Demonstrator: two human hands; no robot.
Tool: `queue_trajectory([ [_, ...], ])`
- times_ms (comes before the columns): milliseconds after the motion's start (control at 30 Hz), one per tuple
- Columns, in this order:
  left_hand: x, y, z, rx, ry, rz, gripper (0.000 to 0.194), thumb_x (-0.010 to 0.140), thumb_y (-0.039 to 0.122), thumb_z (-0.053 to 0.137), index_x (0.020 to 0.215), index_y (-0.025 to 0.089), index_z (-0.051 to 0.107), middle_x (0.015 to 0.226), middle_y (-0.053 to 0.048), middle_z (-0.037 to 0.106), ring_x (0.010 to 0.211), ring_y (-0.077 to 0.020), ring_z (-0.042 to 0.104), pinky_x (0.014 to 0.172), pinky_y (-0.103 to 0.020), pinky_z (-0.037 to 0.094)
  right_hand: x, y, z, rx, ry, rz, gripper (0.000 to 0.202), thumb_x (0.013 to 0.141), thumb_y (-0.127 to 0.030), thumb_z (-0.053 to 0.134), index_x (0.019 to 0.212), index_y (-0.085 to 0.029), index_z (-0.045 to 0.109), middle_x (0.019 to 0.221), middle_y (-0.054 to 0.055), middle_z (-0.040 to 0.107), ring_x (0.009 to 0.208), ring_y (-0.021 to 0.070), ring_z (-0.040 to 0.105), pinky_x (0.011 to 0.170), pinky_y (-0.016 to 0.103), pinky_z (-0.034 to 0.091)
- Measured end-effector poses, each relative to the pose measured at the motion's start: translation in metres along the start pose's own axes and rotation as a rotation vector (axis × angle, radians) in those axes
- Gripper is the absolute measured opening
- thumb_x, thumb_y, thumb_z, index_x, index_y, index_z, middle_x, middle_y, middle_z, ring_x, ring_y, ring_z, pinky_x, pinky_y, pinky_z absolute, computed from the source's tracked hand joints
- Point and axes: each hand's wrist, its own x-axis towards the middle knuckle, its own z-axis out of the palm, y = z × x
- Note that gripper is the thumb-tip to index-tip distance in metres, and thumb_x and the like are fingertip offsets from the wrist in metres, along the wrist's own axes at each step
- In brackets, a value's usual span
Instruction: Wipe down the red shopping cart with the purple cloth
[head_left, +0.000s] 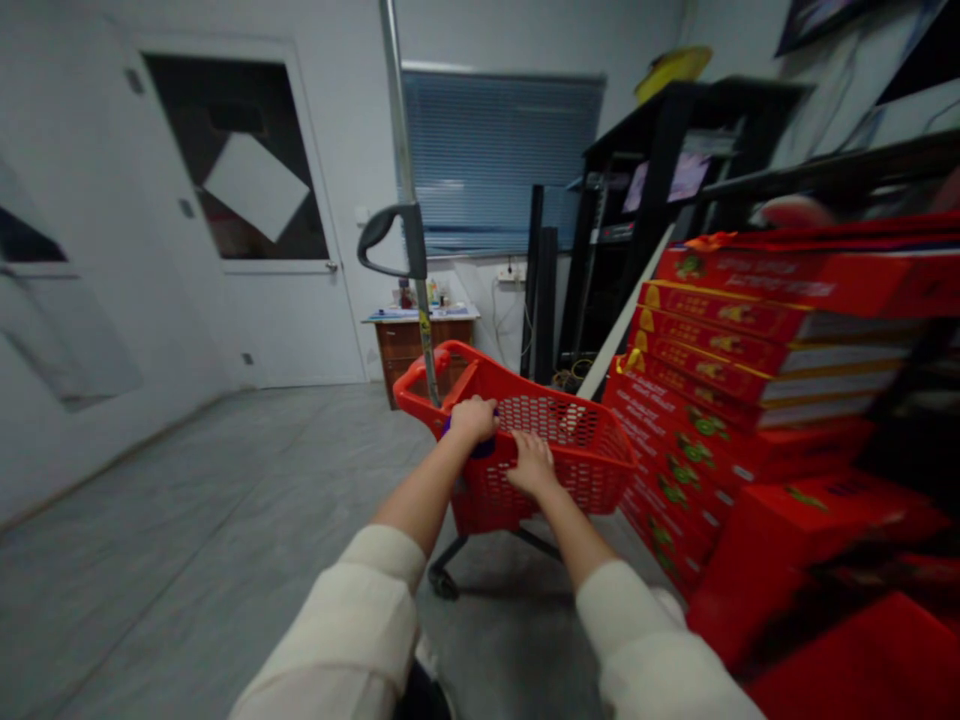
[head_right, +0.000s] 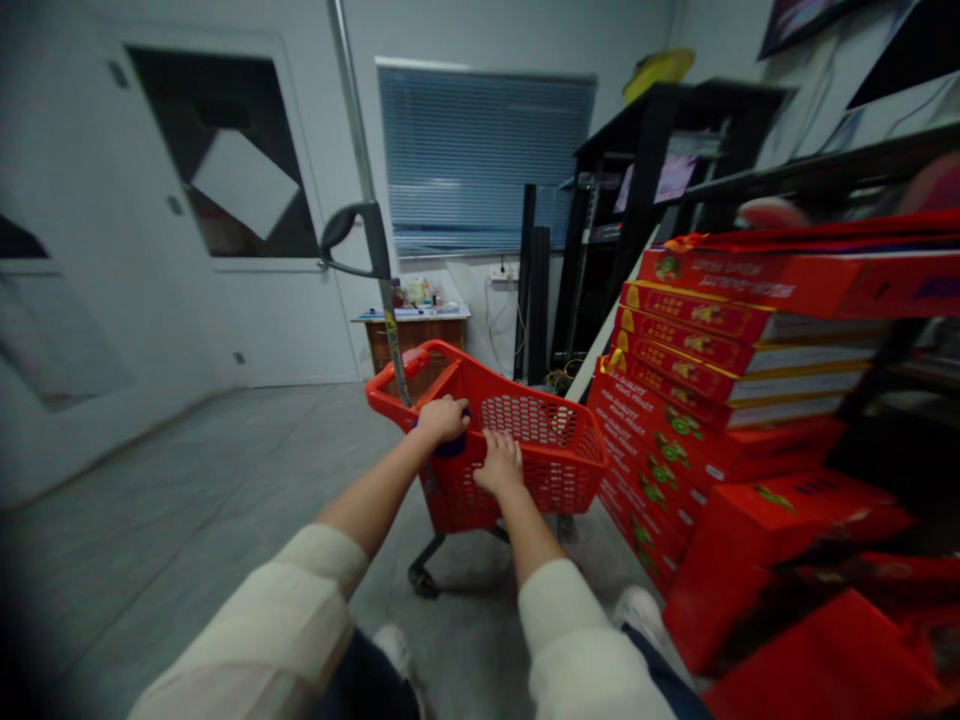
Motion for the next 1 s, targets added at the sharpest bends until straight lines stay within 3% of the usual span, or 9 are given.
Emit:
queue_trajectory([
  [100,0.006,-0.002,-0.004,-0.016,-0.04,0.005,0.041,0.089,0.041,0.044,0.122,0.024,0.06,0.119,-0.014,0.064,0.106,-0.0264,0.064,0.086,-0.038,0.052,-0.002,-0.003,0.001,0.003,-0.008,0.011,0.086,0.068,-0.021,0.057,0.15,-0.017,0.03,0.157,0.008,0.03,0.146,0.0254,0.018,0.119,0.041,0.008],
  [233,0.015,-0.005,-0.01,-0.016,-0.1,-0.037,0.038,0.089,0.034,0.046,0.115,0.016,0.065,0.116,-0.018,0.066,0.106,-0.027,0.065,0.086,-0.038,0.052,-0.006,-0.01,0.001,0.021,-0.009,0.0,0.084,0.07,-0.02,0.055,0.15,-0.016,0.031,0.157,0.007,0.031,0.146,0.0253,0.017,0.119,0.041,0.01],
  [367,0.012,-0.014,-0.008,-0.007,-0.101,-0.014,0.038,0.089,0.034,0.043,0.114,0.016,0.065,0.115,-0.019,0.067,0.105,-0.0275,0.066,0.085,-0.037,0.053,-0.015,-0.004,0.001,-0.008,0.03,-0.081,0.07,0.082,-0.026,0.05,0.149,-0.021,0.033,0.157,0.005,0.031,0.145,0.0214,0.022,0.118,0.038,0.015],
  [533,0.005,-0.04,-0.005,-0.013,-0.087,0.069,0.047,0.089,0.046,0.04,0.124,0.022,0.057,0.121,-0.016,0.063,0.109,-0.0285,0.064,0.086,-0.039,0.052,-0.034,0.027,0.003,-0.157,0.225,0.273,0.054,0.097,-0.036,0.029,0.145,-0.015,0.042,0.153,0.01,0.038,0.144,0.0253,0.024,0.117,0.041,0.015],
  [667,0.001,-0.06,-0.007,-0.026,-0.128,0.134,0.058,0.08,0.057,0.051,0.125,0.02,0.053,0.122,-0.017,0.063,0.109,-0.0311,0.063,0.087,-0.041,0.052,-0.042,0.039,0.006,-0.197,0.16,0.214,0.052,0.098,-0.043,0.03,0.145,-0.025,0.043,0.151,0.002,0.041,0.144,0.0252,0.022,0.117,0.044,0.014],
  [767,-0.006,-0.069,-0.006,-0.035,-0.127,0.165,0.065,0.077,0.053,0.055,0.129,0.014,0.046,0.124,-0.021,0.06,0.11,-0.0329,0.062,0.09,-0.043,0.05,-0.042,0.035,0.007,-0.185,0.12,0.2,0.052,0.097,-0.048,0.03,0.142,-0.027,0.046,0.15,0.001,0.043,0.144,0.0261,0.021,0.117,0.044,0.014],
  [867,-0.015,-0.063,-0.001,-0.051,-0.129,0.184,0.06,0.082,0.048,0.051,0.13,0.012,0.044,0.122,-0.022,0.061,0.111,-0.0327,0.062,0.092,-0.043,0.049,-0.044,0.027,0.006,-0.171,0.081,0.174,0.05,0.097,-0.049,0.032,0.137,-0.025,0.05,0.148,0.002,0.044,0.144,0.0258,0.021,0.116,0.045,0.014],
  [1000,-0.027,-0.022,0.013,-0.092,-0.162,0.233,0.054,0.088,0.046,0.043,0.131,0.015,0.044,0.125,-0.019,0.059,0.112,-0.0307,0.061,0.09,-0.042,0.05,-0.048,0.014,0.005,-0.167,0.033,0.144,0.049,0.097,-0.047,0.032,0.138,-0.026,0.048,0.149,0.003,0.043,0.145,0.0252,0.019,0.116,0.045,0.013],
])
